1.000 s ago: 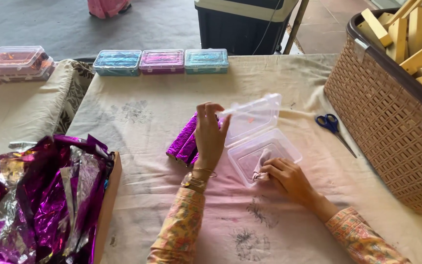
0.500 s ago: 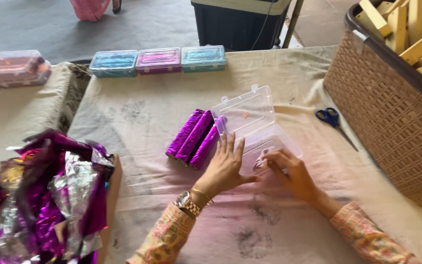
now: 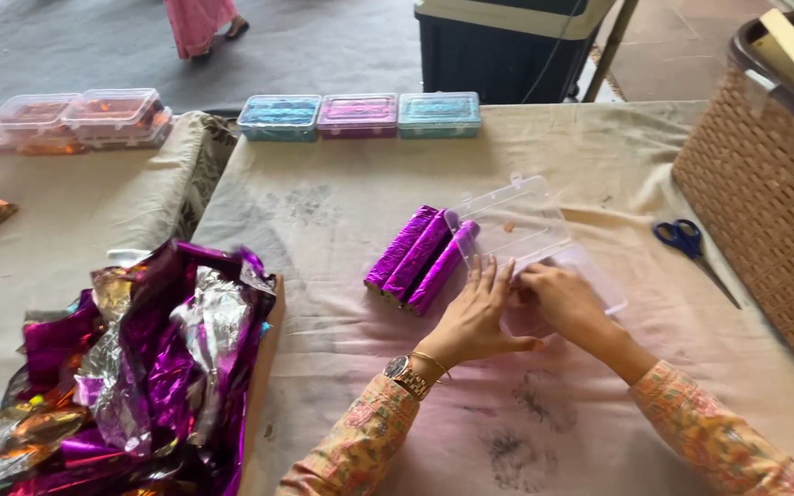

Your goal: The person wipes a small wooden block with a cloth, then wraps it in a sheet of shiny purple foil. They repeat this process for a second block. Finally, they place the wrapped items into a clear plastic container.

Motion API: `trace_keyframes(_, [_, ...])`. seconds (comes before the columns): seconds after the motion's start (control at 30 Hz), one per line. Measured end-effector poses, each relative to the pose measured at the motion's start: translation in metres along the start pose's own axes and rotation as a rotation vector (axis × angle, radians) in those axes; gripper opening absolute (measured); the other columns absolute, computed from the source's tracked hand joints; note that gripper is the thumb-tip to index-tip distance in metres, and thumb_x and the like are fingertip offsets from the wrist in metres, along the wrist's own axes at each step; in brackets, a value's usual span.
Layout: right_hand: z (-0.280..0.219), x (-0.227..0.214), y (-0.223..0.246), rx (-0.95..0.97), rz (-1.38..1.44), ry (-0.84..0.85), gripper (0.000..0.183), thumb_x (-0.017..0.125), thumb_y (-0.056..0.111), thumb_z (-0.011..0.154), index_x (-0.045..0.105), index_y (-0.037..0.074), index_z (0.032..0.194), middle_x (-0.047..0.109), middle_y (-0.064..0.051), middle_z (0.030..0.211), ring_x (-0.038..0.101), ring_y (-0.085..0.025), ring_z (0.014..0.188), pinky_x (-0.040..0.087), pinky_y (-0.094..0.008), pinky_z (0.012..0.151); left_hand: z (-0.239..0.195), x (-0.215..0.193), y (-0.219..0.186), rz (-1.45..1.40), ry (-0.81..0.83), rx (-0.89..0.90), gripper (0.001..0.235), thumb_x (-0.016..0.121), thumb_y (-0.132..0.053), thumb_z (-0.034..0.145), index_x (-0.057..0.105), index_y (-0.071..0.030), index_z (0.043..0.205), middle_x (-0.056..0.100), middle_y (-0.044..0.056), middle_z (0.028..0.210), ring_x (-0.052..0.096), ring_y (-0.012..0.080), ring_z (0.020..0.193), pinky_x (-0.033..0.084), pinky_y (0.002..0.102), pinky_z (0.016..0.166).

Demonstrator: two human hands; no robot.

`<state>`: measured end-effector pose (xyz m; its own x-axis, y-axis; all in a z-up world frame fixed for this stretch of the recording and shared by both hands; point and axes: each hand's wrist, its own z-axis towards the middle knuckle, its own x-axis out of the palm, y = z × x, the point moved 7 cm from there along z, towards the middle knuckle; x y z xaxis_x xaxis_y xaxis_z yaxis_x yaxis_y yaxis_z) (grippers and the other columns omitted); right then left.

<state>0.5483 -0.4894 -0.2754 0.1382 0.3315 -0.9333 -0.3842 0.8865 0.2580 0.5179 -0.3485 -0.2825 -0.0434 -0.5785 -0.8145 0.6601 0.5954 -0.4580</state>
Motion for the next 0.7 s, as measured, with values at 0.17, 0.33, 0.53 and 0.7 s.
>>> trace_keyframes(0.17, [-0.003,-0.015,0.025,-0.27,0.205,0.214,0.028,0.074,0.015,0.073,0.077,0.013,0.101,0.074,-0.005,0.107,0.072,-0.027,0.092,0.059,-0.04,0.077,-0.003,0.0,0.009,-0.031,0.014,-0.01,0.135,0.075,-0.076,0.072,0.017,0.006,0.163,0.022,0.044,0.16,0.011,0.0602,0.154,0.022,0.054,0.126])
trace_keyframes(0.33, [-0.011,-0.01,-0.042,0.145,0.035,0.239,0.041,0.059,-0.002,0.078,0.077,0.021,0.107,0.08,0.0,0.1,0.078,-0.017,0.095,0.062,-0.035,0.082,0.001,-0.01,0.001,-0.059,0.074,-0.007,0.137,0.078,-0.075,0.07,0.016,0.003,0.163,0.022,0.042,0.161,0.01,0.0585,0.153,0.022,0.053,0.125])
trace_keyframes(0.53, [-0.005,-0.012,0.036,-0.23,-0.097,0.099,0.027,0.076,0.014,0.075,0.078,0.016,0.102,0.074,-0.005,0.108,0.07,-0.022,0.1,0.056,-0.037,0.09,0.004,-0.02,0.009,-0.189,0.079,0.014,0.135,0.084,-0.064,0.066,0.018,-0.001,0.165,0.027,0.038,0.162,0.015,0.0524,0.156,0.027,0.05,0.124])
trace_keyframes(0.7, [-0.007,-0.042,0.023,-0.347,0.171,0.178,0.028,0.073,0.012,0.073,0.083,0.017,0.099,0.077,-0.001,0.107,0.068,-0.023,0.101,0.057,-0.036,0.086,0.002,-0.021,0.01,-0.224,0.131,0.01,0.135,0.09,-0.06,0.065,0.015,-0.004,0.163,0.025,0.032,0.164,0.013,0.0517,0.155,0.027,0.051,0.123])
